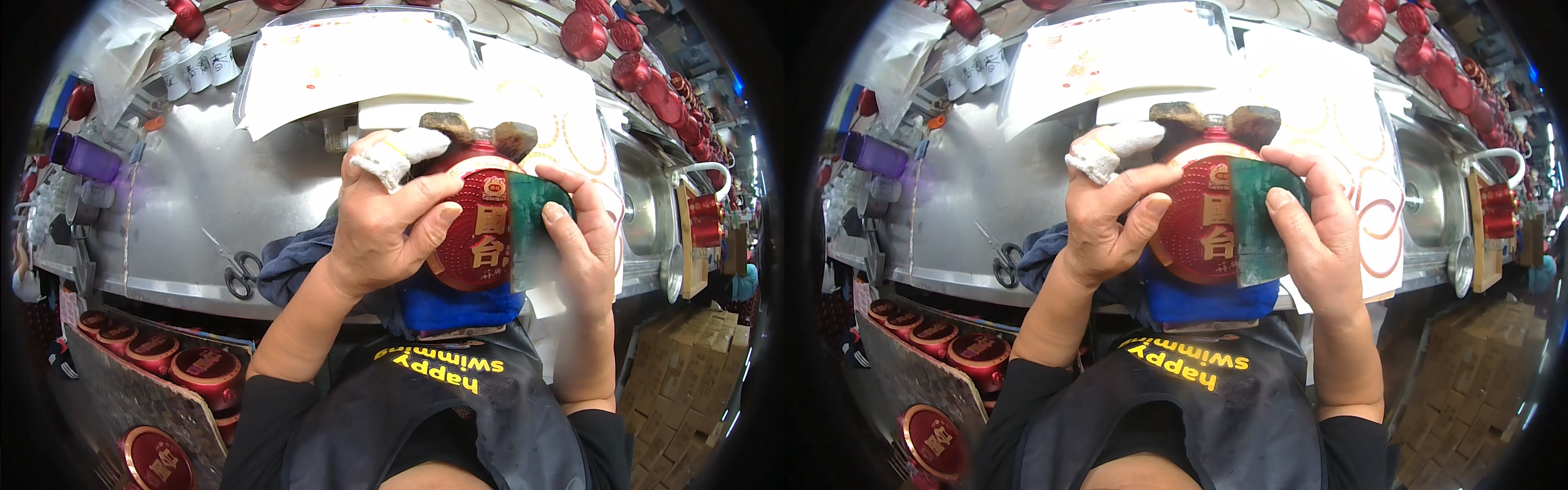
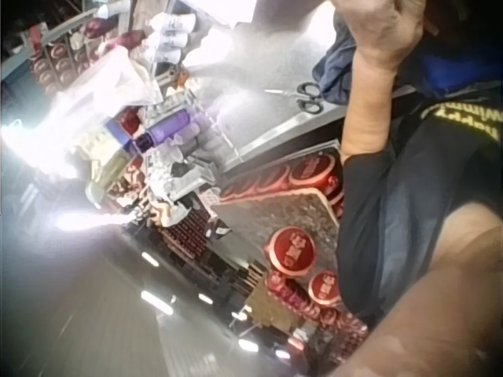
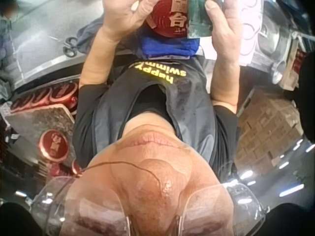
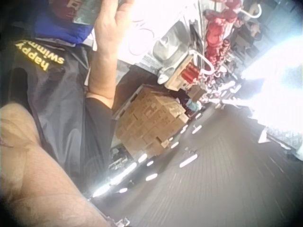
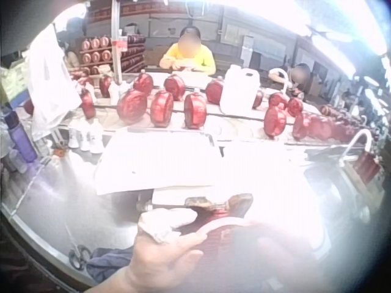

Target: The person wipes the surface of a red round container with a green sponge and a white cloth, then places it on a nearby board. The person repeats this process with several other similar containers, handling them one at a time.

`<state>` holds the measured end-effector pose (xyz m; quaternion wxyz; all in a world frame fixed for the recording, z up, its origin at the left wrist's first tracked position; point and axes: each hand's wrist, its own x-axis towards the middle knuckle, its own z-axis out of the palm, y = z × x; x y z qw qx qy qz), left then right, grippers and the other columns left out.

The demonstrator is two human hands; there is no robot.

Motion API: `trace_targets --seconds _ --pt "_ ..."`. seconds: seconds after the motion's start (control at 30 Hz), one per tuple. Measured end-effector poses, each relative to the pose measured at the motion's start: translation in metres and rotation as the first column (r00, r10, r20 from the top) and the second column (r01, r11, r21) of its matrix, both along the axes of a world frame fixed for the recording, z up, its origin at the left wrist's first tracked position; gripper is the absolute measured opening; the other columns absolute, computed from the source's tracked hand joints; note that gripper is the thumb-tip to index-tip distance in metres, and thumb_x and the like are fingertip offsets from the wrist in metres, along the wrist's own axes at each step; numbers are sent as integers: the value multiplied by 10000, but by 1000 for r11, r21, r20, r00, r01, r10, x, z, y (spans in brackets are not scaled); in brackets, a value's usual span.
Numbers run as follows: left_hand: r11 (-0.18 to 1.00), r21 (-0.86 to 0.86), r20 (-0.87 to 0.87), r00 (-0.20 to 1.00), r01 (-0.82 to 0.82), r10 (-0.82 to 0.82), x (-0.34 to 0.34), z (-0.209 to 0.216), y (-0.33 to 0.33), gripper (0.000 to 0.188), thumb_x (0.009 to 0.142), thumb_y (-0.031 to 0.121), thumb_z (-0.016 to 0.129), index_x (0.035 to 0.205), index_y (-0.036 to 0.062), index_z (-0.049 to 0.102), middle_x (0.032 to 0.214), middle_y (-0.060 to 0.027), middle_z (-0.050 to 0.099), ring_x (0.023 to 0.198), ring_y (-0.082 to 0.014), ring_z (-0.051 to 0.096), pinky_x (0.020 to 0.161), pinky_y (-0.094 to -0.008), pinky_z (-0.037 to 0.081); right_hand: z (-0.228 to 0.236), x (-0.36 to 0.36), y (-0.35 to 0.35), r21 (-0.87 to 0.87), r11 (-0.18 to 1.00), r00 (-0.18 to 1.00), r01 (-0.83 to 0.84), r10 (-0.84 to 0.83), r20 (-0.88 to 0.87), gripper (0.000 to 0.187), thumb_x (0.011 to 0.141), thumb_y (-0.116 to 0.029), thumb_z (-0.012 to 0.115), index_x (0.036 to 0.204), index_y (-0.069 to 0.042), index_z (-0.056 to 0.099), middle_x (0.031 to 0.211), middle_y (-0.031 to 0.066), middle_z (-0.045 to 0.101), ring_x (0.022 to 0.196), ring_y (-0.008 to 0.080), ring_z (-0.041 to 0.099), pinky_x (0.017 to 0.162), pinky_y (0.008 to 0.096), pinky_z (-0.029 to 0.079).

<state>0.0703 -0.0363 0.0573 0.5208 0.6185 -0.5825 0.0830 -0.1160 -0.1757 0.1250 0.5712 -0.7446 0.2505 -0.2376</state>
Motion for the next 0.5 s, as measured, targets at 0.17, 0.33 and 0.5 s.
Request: trace_targets --seconds 0.17,0.33,0.5 --pt "995 75 136 989 -73 62 -1 2 -1 353 919 395 686 1103 107 773 1214 -152 655 1179 -335 491 1057 -429 358 3 -5 -7 -24 1000 1000 -4 4 -7 330 964 -7 544 1289 36 573 1221 63 563 1119 121 525 991 268 418" --pt "993 106 125 991 -48 35 3 3 -1 400 918 451 655 1161 150 757 1225 -121 655 1205 -349 454 1088 -440 297 -3 -9 -13 61 998 998 -10 6 63 328 986 -7 528 1310 35 559 1185 58 599 1080 98 547 964 241 433" --pt "983 131 287 954 -127 85 -1 4 -3 425 936 490 614 1163 160 757 1248 -110 650 1245 -318 415 1089 -453 291 -6 -14 -21 146 989 994 -22 7 106 335 1004 -11 510 1334 34 538 1151 58 631 1035 85 573 932 228 460"
